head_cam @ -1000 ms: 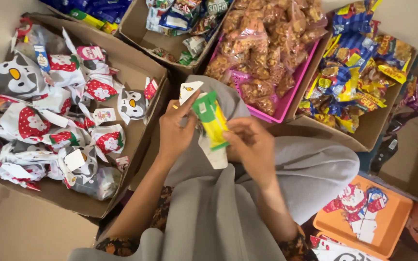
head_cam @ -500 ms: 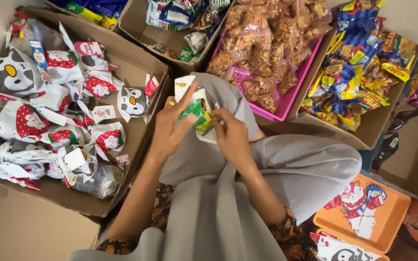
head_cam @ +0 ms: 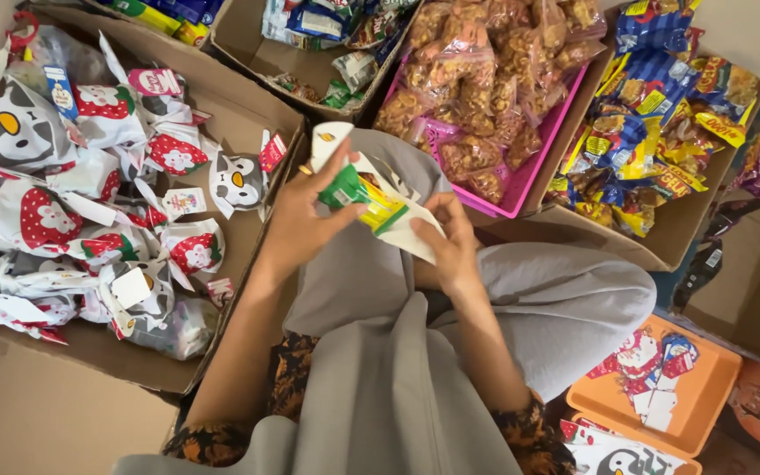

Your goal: The person sits cross-legged on the floor surrounded by boxes of snacks and packaging materials. They pick up small snack packets and place them into white paper bags featuring penguin and strawberry designs, then fold the tops of the bags to close them.

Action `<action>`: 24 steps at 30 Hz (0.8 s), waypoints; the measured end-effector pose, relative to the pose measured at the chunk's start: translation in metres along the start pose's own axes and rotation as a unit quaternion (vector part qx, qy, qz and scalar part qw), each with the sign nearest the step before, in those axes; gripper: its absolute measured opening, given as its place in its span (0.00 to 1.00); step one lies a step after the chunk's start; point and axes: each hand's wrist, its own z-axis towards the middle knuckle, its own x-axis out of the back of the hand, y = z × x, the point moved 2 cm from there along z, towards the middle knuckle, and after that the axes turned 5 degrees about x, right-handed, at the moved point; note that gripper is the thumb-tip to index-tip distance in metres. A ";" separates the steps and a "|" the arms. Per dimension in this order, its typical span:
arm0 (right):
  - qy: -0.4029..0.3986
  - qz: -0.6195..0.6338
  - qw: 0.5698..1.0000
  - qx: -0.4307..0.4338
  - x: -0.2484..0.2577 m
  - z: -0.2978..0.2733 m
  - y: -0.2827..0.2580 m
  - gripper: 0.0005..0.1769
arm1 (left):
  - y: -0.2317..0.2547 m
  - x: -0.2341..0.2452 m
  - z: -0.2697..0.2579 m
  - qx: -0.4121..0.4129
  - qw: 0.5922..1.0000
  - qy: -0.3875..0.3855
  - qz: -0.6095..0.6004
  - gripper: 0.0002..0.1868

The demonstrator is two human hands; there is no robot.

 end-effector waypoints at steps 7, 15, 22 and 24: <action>-0.117 -0.223 0.957 0.146 -0.048 -0.022 -0.118 0.25 | -0.047 -0.027 0.007 -0.013 0.985 0.089 0.146 0.44; -0.043 -0.397 0.890 0.222 -0.063 0.004 -0.078 0.22 | 0.008 -0.008 0.005 -0.061 0.994 0.068 0.059 0.20; -0.077 -0.412 0.859 0.294 -0.038 0.005 -0.060 0.29 | -0.006 0.008 0.011 -0.117 0.990 0.064 0.044 0.17; -0.058 -0.188 0.962 0.189 -0.020 0.010 -0.047 0.31 | -0.009 0.011 0.014 -0.133 0.990 0.031 0.021 0.15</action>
